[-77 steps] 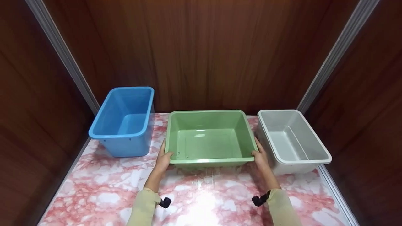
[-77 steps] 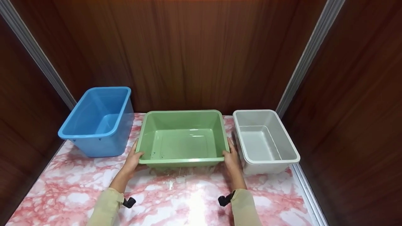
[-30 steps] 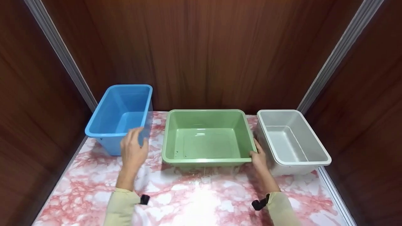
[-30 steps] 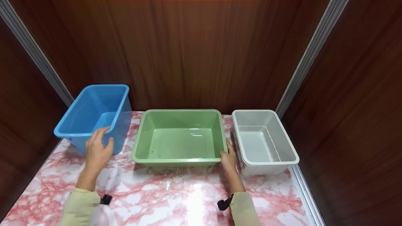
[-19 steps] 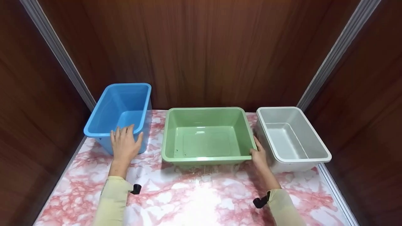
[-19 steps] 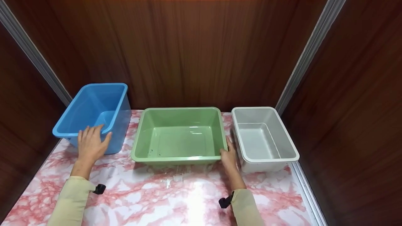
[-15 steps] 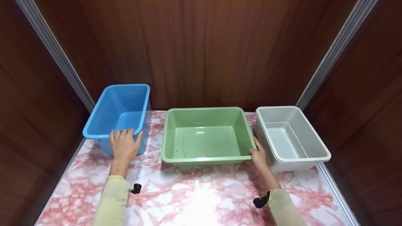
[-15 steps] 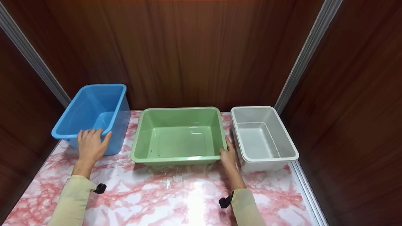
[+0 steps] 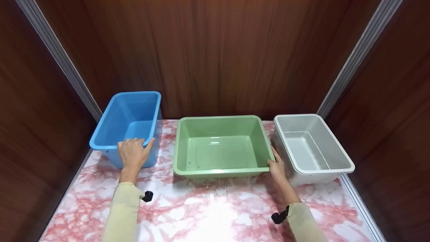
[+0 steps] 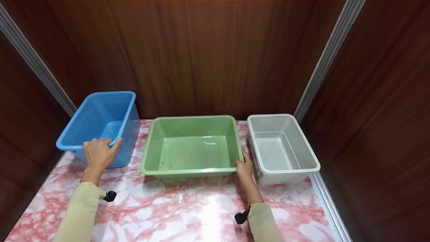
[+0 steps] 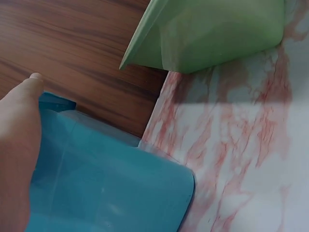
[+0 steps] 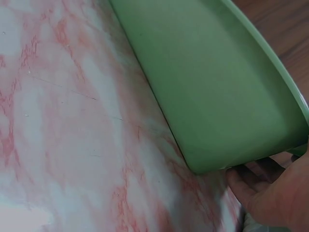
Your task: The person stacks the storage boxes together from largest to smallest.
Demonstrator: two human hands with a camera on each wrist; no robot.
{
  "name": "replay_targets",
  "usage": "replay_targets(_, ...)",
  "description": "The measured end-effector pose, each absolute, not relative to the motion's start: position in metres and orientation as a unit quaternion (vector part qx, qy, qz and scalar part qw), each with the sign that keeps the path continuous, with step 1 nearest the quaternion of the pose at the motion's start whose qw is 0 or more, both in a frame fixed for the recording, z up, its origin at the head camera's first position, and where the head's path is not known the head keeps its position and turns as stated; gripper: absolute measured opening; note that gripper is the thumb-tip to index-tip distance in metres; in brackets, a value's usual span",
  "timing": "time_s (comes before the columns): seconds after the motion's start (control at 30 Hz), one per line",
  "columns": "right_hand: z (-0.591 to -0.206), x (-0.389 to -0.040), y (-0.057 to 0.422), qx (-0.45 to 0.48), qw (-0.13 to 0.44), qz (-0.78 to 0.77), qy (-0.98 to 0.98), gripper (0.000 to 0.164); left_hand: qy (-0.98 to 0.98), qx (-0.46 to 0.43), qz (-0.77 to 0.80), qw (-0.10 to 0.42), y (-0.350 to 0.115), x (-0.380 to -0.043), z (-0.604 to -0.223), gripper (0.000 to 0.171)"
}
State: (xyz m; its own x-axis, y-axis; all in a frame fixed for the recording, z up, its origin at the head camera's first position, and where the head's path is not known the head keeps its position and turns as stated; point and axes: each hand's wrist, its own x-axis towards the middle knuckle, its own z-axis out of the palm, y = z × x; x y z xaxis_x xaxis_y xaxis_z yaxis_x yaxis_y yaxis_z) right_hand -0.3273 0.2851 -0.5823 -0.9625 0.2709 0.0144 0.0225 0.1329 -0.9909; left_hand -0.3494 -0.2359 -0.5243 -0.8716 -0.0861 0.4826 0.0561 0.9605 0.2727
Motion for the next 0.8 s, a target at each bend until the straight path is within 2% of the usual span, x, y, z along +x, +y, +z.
replay_targets(0.23,-0.583,-0.328,0.286,-0.096,0.101,0.645,-0.751,0.074,-0.956,0.002,-0.128,0.263,-0.234,-0.348,-0.526,0.073)
replay_targets(0.57,-0.585,-0.329,0.287,-0.106,0.102,0.643,-0.751,0.075,-0.953,-0.01,-0.119,0.279,-0.227,-0.346,-0.527,0.077)
replay_targets(0.8,-0.585,-0.328,0.287,-0.104,0.101,0.643,-0.752,0.075,-0.947,-0.019,-0.133,0.292,-0.219,-0.34,-0.53,0.072)
